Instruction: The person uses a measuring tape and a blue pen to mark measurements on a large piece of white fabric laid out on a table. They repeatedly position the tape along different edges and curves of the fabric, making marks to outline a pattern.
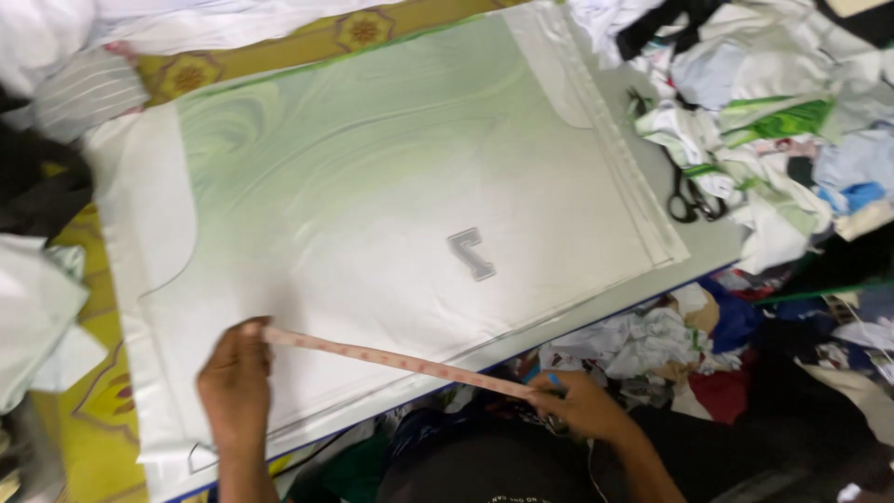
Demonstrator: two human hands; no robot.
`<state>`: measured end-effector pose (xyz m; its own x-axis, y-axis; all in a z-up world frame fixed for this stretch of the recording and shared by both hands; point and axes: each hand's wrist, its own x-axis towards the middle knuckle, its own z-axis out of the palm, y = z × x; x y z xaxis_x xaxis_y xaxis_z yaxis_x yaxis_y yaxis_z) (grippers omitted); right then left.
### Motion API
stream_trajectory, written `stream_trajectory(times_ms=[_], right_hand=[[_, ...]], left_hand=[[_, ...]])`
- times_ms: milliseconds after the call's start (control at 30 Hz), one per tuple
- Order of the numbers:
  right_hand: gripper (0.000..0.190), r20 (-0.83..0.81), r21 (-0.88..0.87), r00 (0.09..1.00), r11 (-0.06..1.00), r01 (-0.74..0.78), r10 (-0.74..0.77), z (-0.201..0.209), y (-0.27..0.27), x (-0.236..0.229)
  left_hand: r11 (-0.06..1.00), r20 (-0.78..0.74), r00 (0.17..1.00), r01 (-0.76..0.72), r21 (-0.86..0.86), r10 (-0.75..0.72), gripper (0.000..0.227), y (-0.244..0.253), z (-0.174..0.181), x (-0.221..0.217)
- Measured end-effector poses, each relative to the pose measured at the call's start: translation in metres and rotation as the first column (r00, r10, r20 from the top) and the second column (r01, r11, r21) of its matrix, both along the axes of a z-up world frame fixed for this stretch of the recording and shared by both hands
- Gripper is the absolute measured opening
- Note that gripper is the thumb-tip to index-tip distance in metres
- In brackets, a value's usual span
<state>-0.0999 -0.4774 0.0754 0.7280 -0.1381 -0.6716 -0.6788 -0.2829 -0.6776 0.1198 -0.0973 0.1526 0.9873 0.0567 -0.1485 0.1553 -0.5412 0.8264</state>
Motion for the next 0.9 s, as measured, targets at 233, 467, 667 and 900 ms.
stream_trajectory(times_ms=[233,467,667,900], right_hand=[[0.022,-0.08,-0.028,0.992,0.995,0.1,-0.102,0.016,-0.083,-0.033],[0.015,0.235,0.085,0.96,0.987,0.138,-0.155,-0.001,-0.125,-0.054],[0.014,0.272,0.115,0.851,0.893,0.435,-0.45,-0.031,-0.158,-0.084],[0.015,0.238,0.116,0.826,0.859,0.499,-0.511,-0.046,-0.157,-0.094]], left_hand=[[0.902,-0.038,0.991,-0.136,-0.41,0.132,0.014,-0.09,0.012,0.02],[0.908,-0.065,0.995,0.047,-0.417,-0.081,0.024,-0.208,0.008,0.039],[0.757,0.218,0.909,0.417,-0.502,-0.356,0.055,-0.333,0.011,0.074],[0.72,0.421,0.588,0.612,0.327,-0.691,0.045,-0.417,-0.113,0.04]])
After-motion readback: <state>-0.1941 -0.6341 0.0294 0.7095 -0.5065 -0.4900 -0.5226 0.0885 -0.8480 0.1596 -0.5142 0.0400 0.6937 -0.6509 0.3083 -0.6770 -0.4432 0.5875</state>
